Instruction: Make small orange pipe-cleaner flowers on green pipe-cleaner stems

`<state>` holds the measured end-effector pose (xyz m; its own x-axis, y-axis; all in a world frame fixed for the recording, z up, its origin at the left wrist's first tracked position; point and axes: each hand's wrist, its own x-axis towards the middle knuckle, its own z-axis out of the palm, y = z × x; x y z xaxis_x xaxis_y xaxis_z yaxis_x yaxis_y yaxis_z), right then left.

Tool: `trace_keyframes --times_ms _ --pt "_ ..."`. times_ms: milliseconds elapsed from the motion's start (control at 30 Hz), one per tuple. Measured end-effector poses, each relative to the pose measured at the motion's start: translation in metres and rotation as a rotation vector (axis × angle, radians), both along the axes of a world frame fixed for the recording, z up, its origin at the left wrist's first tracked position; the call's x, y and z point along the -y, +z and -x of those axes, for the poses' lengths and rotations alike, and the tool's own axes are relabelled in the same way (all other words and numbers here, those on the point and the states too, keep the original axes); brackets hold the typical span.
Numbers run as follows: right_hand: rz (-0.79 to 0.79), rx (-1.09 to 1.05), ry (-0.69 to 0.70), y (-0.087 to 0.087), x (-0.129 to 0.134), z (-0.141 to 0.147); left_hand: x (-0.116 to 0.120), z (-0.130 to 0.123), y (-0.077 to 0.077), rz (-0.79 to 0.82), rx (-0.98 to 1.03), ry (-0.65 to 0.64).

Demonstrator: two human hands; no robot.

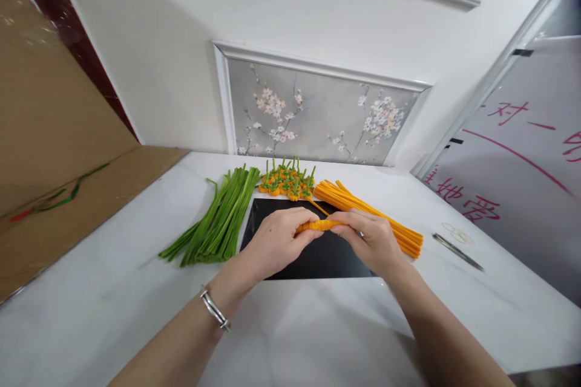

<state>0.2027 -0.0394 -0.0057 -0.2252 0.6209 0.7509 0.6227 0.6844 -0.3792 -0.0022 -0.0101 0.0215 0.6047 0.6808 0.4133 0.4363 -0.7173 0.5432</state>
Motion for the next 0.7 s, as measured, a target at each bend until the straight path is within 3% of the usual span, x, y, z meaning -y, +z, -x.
trace_keyframes --times_ms 267,533,700 --pt "-0.011 0.015 0.004 -0.0007 -0.0001 0.0007 0.0 -0.002 -0.0023 -0.016 0.04 0.028" --pt "-0.03 0.027 0.017 -0.0013 -0.0004 0.0015 0.0014 -0.0006 -0.0004 0.074 -0.008 0.118" --pt "-0.038 0.011 0.042 -0.0013 0.0008 0.0018 0.0029 -0.0006 0.0019 0.142 0.055 0.07"
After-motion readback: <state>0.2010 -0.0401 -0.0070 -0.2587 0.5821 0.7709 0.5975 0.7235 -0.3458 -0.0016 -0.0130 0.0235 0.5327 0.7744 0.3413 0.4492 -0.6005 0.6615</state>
